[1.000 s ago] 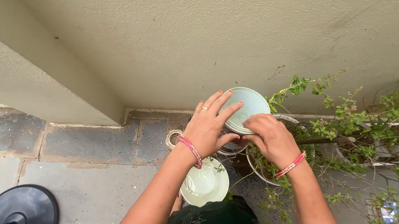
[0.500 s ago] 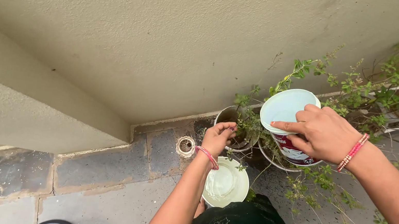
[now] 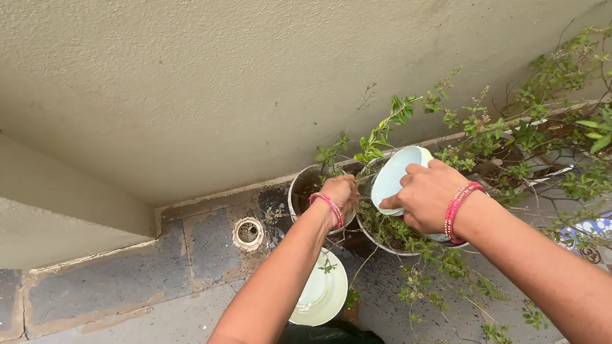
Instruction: Preparing a water mixture and pouring it into a decorated plant container on a balcony.
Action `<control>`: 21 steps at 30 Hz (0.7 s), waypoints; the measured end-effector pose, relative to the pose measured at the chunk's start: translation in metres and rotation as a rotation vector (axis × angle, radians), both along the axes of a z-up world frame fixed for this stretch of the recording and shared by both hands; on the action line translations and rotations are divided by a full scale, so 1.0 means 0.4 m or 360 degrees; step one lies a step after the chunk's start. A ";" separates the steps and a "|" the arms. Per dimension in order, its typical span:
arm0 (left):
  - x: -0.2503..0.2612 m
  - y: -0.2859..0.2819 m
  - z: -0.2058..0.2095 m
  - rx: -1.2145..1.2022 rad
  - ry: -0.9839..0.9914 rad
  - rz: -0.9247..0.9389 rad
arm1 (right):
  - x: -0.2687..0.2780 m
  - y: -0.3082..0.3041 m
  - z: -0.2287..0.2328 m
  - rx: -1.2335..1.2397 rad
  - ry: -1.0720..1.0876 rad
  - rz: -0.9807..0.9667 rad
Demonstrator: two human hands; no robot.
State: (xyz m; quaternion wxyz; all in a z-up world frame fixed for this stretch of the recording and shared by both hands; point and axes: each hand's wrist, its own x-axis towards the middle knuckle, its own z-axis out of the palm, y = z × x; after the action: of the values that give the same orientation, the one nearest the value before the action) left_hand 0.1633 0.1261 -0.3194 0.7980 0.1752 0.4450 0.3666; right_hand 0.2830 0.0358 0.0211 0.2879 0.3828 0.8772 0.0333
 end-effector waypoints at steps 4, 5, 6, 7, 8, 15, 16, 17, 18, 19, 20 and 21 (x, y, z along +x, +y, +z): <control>0.009 0.056 -0.091 -0.0033 0.0073 0.0187 | 0.019 0.033 -0.009 -0.0011 0.0068 0.0030; 0.006 0.067 -0.101 -0.0009 0.0124 0.0166 | 0.021 0.042 -0.010 0.0001 0.0065 0.0032; 0.003 0.078 -0.111 0.0013 0.0175 0.0145 | 0.024 0.052 -0.011 0.0014 0.0062 0.0034; 0.001 0.078 -0.094 0.0006 0.0178 0.0155 | 0.028 0.060 -0.013 0.0006 0.0065 0.0044; -0.001 0.078 -0.076 -0.0049 0.0216 0.0174 | 0.033 0.068 -0.016 0.0018 0.0065 0.0046; 0.022 0.113 -0.195 0.0117 -0.0079 0.0278 | 0.055 0.087 -0.002 0.0029 0.0077 0.0044; 0.003 0.099 -0.144 0.0113 -0.0079 0.0285 | 0.061 0.094 -0.003 0.0025 0.0076 0.0051; -0.017 0.085 -0.093 0.0075 0.0024 0.0452 | 0.067 0.100 -0.005 0.0001 0.0078 0.0014; -0.036 0.071 -0.042 0.0039 0.0126 0.0618 | 0.072 0.105 -0.007 -0.0023 0.0080 -0.0022; -0.043 0.071 -0.054 0.0038 0.0127 0.0621 | 0.072 0.109 -0.011 -0.0024 0.0080 -0.0020; -0.049 0.071 -0.066 0.0061 0.0187 0.0636 | 0.073 0.113 -0.014 -0.0002 0.0120 -0.0009; -0.057 0.073 -0.076 0.0086 0.0248 0.0651 | 0.072 0.118 -0.017 0.0022 0.0162 0.0002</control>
State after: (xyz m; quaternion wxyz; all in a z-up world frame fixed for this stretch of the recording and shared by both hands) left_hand 0.1403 0.1553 -0.3499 0.6653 0.1305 0.5217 0.5179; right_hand 0.3118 0.0831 0.0142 0.2402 0.3855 0.8907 0.0201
